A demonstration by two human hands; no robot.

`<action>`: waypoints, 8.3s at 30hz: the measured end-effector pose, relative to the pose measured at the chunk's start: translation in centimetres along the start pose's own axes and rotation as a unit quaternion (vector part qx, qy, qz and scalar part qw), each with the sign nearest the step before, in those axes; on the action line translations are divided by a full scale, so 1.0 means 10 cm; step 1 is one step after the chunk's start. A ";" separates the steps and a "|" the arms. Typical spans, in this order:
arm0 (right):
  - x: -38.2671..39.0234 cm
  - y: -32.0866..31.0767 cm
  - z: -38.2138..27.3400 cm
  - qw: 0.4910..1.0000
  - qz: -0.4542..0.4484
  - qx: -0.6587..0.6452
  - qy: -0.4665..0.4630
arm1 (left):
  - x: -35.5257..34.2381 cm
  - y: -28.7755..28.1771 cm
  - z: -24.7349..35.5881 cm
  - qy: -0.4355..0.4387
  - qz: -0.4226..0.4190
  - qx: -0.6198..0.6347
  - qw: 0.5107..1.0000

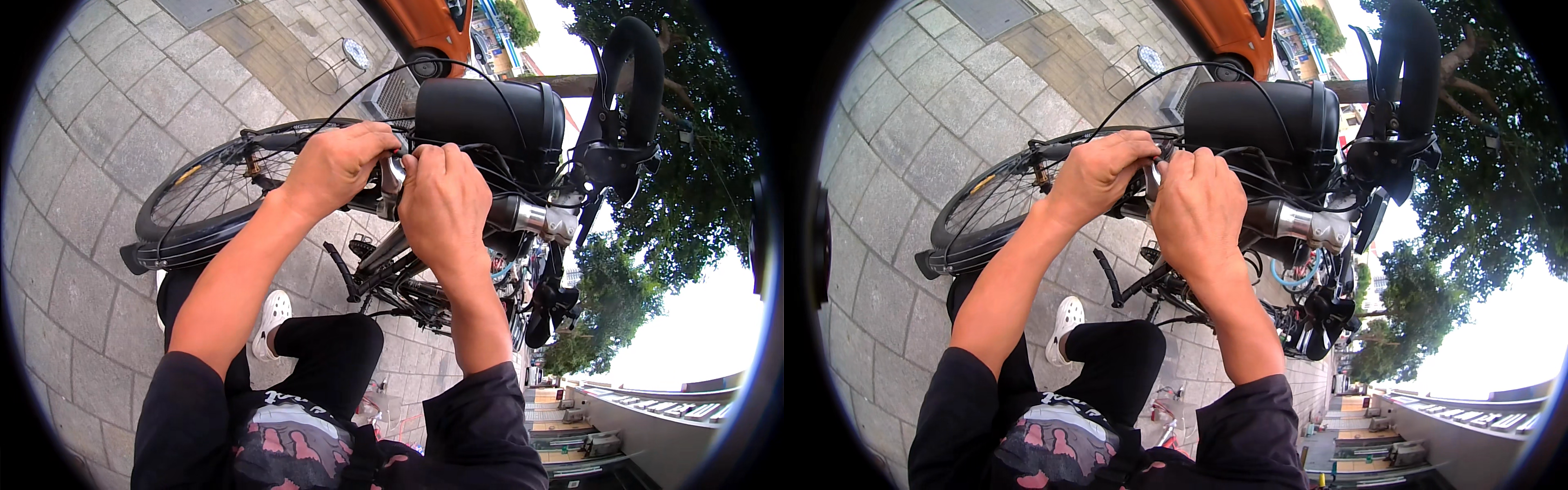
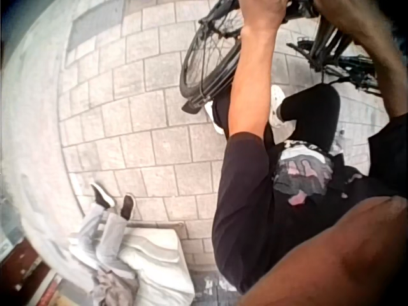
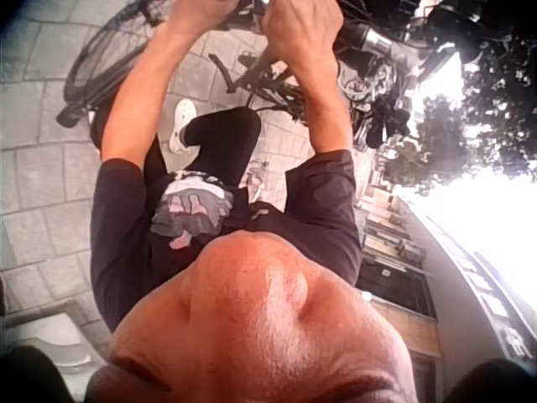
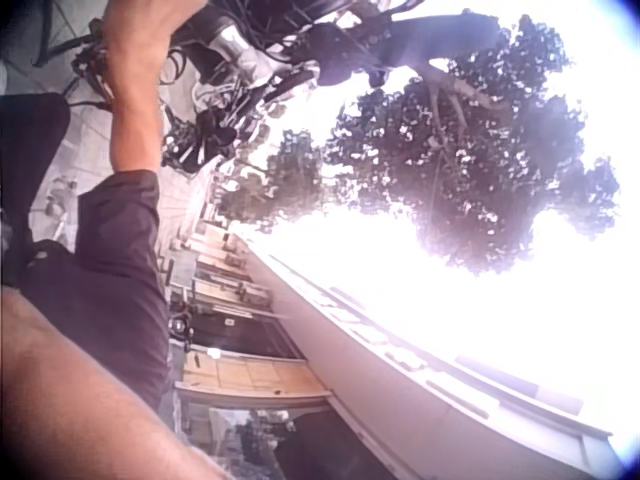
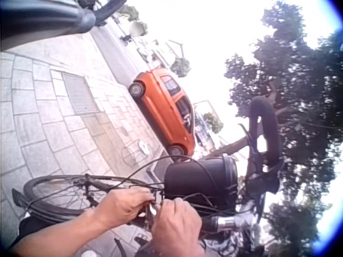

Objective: The person repairs the electrical wiring of a bicycle on a sidewalk. They connect wires inside the rear rack, route cables along the frame, and secure connections near the handlebars using electrical tape.

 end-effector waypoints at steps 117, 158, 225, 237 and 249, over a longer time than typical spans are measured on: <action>-0.16 0.16 0.04 0.995 -0.069 0.003 -0.067 | 0.03 0.03 -0.08 -0.028 -0.042 0.012 0.999; -0.27 0.26 0.04 0.991 -0.087 -0.045 -0.088 | -0.05 -0.03 -0.22 0.135 -0.133 -0.063 0.980; 1.81 0.33 0.55 0.649 0.075 -0.614 0.442 | 1.01 0.68 0.78 -0.441 -0.138 0.364 0.809; 1.91 0.23 0.63 0.843 0.121 -0.425 0.307 | 0.82 0.79 0.78 -0.480 -0.020 0.207 0.852; 1.92 0.24 0.58 0.844 0.164 -0.383 0.338 | 1.02 0.88 0.61 -0.450 0.016 0.318 0.834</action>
Point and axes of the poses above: each hand's wrist, its own x-axis away from the middle knuckle, its own y-axis out of the palm, z = x × y, the point moved 7 cm from there along -x, towards the middle knuckle, and after that the axes turned 6 degrees about y, right-handed, at the moved point
